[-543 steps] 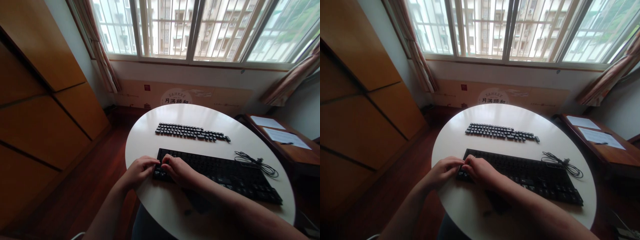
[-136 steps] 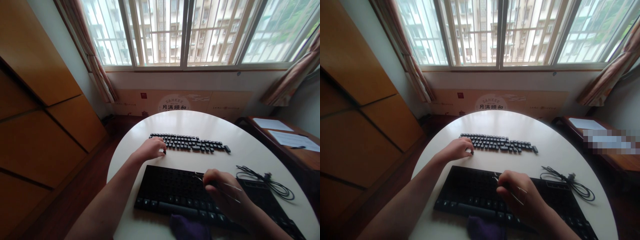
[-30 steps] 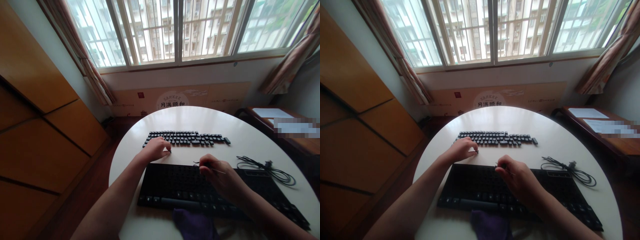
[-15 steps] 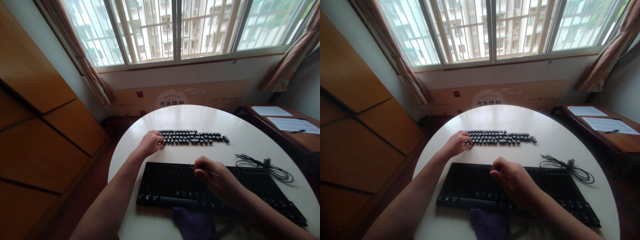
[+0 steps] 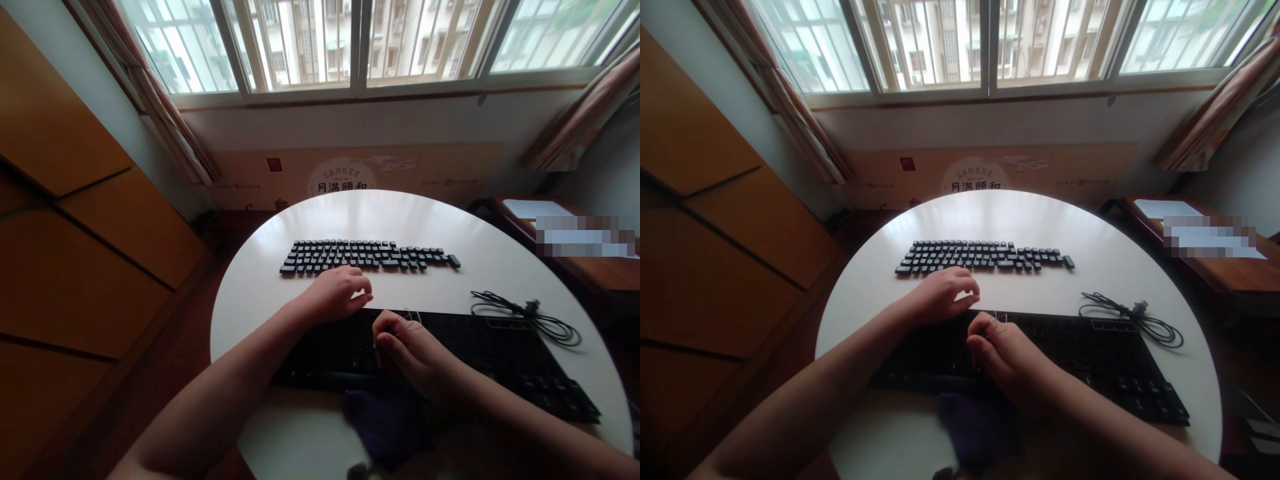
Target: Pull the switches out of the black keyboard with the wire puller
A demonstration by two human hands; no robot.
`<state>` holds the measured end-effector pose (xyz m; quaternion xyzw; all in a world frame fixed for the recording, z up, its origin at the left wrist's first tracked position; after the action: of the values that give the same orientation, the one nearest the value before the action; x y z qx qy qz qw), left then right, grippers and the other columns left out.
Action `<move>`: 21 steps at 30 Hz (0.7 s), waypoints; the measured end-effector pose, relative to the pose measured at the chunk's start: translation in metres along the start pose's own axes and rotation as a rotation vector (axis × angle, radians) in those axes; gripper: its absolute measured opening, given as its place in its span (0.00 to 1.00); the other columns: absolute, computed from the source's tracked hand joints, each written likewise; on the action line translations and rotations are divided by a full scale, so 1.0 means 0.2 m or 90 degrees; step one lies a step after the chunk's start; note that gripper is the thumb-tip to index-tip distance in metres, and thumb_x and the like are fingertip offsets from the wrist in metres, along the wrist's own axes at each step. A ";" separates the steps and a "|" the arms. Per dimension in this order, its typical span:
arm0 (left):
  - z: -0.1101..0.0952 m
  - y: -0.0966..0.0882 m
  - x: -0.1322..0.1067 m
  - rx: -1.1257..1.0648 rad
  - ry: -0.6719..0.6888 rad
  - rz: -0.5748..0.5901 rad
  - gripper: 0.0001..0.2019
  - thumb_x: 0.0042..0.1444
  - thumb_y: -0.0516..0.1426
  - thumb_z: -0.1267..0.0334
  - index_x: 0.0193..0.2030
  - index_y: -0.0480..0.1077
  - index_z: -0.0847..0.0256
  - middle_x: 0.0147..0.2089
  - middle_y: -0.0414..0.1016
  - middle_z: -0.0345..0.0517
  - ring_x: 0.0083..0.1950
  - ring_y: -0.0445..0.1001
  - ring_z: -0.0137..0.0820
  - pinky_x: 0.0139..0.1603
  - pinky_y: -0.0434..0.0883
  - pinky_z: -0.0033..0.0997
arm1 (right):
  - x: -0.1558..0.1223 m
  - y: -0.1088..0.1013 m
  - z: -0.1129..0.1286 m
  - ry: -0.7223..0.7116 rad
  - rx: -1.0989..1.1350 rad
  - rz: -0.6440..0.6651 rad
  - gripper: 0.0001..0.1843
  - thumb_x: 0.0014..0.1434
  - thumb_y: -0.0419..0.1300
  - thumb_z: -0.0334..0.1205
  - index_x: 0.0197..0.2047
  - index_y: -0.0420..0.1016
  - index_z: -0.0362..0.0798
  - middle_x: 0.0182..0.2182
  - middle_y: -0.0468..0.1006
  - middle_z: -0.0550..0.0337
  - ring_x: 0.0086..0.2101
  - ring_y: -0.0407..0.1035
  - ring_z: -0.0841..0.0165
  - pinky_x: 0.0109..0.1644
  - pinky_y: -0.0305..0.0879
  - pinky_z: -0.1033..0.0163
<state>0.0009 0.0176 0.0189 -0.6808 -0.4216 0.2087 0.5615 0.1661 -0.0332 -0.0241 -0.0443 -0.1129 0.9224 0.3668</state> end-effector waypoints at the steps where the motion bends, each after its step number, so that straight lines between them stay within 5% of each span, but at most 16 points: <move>1: -0.02 0.03 0.01 -0.007 0.013 0.025 0.08 0.63 0.57 0.60 0.39 0.77 0.58 0.42 0.77 0.45 0.42 0.75 0.34 0.41 0.68 0.30 | 0.00 0.01 0.00 -0.001 -0.009 0.002 0.22 0.70 0.48 0.59 0.40 0.62 0.47 0.25 0.71 0.64 0.22 0.62 0.76 0.26 0.57 0.72; 5: -0.02 0.11 0.02 -0.024 0.027 0.074 0.08 0.63 0.57 0.60 0.40 0.77 0.57 0.41 0.77 0.44 0.39 0.74 0.32 0.38 0.66 0.29 | 0.00 0.02 0.02 -0.005 -0.065 -0.006 0.21 0.71 0.48 0.57 0.39 0.63 0.47 0.26 0.73 0.63 0.23 0.63 0.75 0.27 0.58 0.71; 15: -0.02 0.13 0.02 -0.028 0.037 0.083 0.11 0.65 0.54 0.60 0.40 0.77 0.59 0.40 0.78 0.46 0.39 0.74 0.33 0.37 0.66 0.29 | -0.01 0.06 0.11 -0.052 -0.284 0.028 0.15 0.70 0.50 0.49 0.37 0.65 0.48 0.24 0.71 0.64 0.24 0.62 0.73 0.31 0.56 0.69; 21: -0.02 0.12 0.02 -0.023 0.045 0.059 0.10 0.64 0.54 0.61 0.39 0.77 0.59 0.38 0.78 0.46 0.39 0.74 0.33 0.36 0.65 0.30 | -0.03 0.09 0.10 -0.148 -0.319 0.032 0.21 0.70 0.49 0.56 0.36 0.67 0.47 0.26 0.72 0.62 0.24 0.62 0.73 0.31 0.55 0.68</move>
<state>0.0140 0.0175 -0.0029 -0.7167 -0.3732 0.2030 0.5530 0.1549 -0.0538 -0.0097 -0.0308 -0.3780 0.8734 0.3057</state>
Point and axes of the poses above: each hand's wrist, its own x-axis towards the middle knuckle, its own y-axis out of the palm, z = x × y, the point moved 4 cm from there along x, towards the middle knuckle
